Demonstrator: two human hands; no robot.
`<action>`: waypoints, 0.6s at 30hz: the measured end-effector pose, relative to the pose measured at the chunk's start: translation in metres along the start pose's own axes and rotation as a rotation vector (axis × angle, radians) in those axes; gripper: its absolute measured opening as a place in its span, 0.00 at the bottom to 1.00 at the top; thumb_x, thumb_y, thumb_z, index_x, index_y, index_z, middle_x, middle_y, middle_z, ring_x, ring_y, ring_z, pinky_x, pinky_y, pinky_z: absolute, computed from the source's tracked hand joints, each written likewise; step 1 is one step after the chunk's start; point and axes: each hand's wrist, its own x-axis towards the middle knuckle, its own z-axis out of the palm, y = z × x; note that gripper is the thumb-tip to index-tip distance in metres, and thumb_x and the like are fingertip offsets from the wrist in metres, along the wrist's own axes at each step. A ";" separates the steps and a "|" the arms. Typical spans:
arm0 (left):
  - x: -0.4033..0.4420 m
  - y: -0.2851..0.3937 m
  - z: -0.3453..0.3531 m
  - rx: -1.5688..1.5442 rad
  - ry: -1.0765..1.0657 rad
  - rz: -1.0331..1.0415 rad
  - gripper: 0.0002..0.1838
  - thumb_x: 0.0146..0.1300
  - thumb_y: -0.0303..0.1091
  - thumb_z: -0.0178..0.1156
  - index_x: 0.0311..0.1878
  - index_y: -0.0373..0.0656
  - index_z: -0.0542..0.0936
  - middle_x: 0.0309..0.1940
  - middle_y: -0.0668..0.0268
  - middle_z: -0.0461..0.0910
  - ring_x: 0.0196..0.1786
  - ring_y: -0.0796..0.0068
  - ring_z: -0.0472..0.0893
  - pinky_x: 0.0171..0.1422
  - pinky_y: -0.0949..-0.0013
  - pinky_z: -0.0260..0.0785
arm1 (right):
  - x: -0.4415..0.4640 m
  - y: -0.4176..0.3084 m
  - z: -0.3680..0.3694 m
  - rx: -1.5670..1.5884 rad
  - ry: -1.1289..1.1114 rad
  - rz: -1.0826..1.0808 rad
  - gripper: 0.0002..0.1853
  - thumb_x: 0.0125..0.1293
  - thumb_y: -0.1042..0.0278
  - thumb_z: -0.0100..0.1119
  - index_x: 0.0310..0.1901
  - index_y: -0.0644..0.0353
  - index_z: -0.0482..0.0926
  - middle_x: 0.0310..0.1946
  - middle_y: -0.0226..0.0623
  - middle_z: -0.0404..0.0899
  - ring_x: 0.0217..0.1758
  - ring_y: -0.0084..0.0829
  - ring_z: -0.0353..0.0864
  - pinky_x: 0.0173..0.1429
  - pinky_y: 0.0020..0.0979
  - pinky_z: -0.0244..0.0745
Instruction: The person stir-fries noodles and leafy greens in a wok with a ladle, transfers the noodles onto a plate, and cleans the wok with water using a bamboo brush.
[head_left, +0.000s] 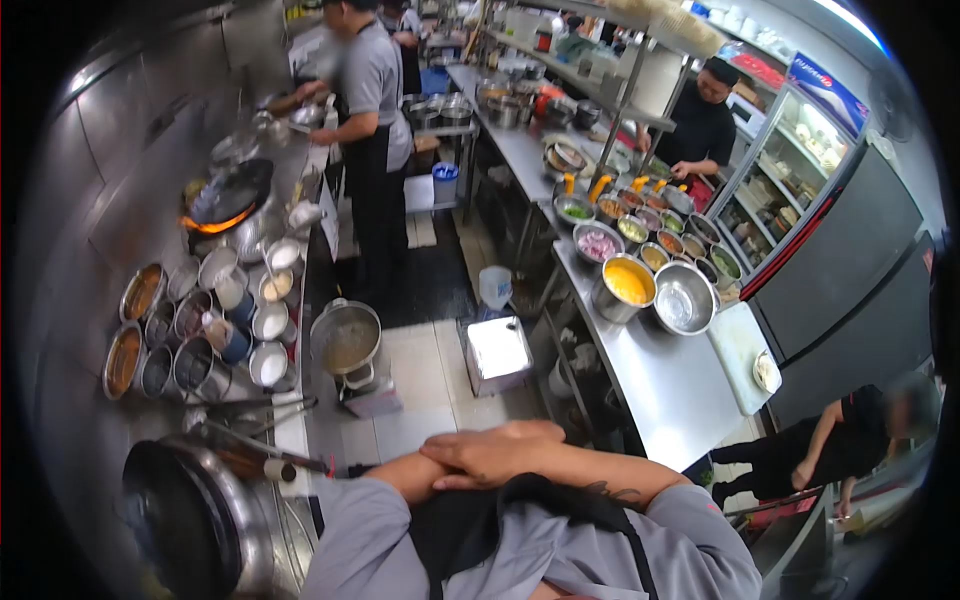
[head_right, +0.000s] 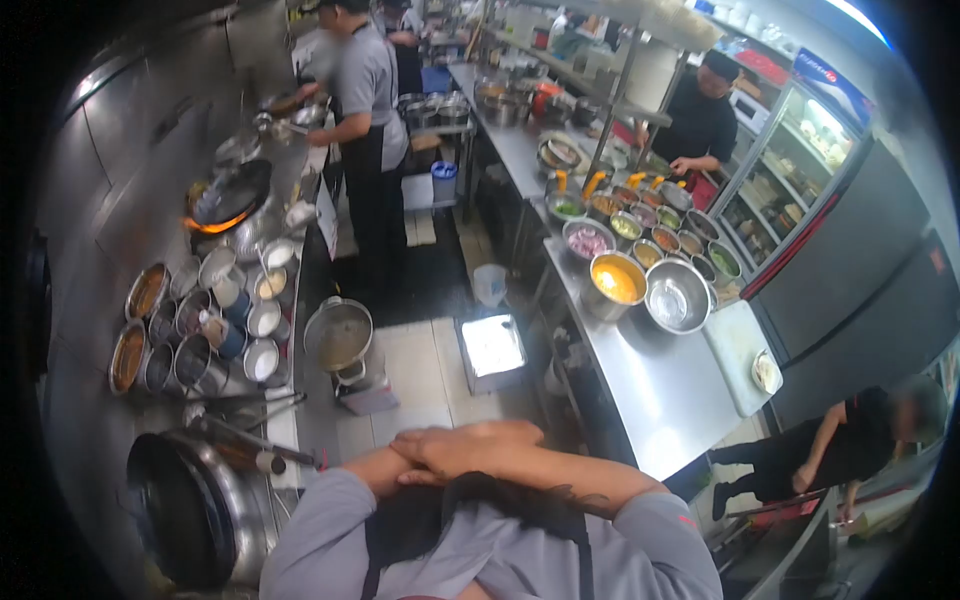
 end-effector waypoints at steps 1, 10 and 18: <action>0.006 0.004 -0.002 0.076 -0.001 0.024 0.09 0.54 0.34 0.62 0.38 0.46 0.85 0.41 0.65 0.84 0.45 0.71 0.82 0.51 0.65 0.73 | -0.008 -0.002 -0.001 -0.077 0.067 0.000 0.34 0.67 0.49 0.54 0.61 0.75 0.64 0.58 0.60 0.68 0.61 0.55 0.68 0.66 0.40 0.64; 0.102 0.020 -0.052 0.992 0.063 -0.334 0.15 0.55 0.38 0.58 0.42 0.42 0.84 0.44 0.56 0.82 0.51 0.56 0.78 0.50 0.50 0.69 | -0.056 -0.033 -0.043 -0.192 0.370 -0.010 0.26 0.59 0.64 0.62 0.55 0.70 0.70 0.59 0.53 0.65 0.65 0.52 0.64 0.68 0.47 0.59; 0.105 0.039 -0.082 1.269 -0.090 -0.381 0.22 0.59 0.40 0.58 0.55 0.41 0.79 0.55 0.51 0.77 0.56 0.50 0.75 0.57 0.42 0.68 | -0.075 -0.033 -0.059 -0.124 0.488 -0.016 0.25 0.54 0.68 0.67 0.53 0.65 0.72 0.58 0.52 0.67 0.63 0.52 0.66 0.66 0.46 0.62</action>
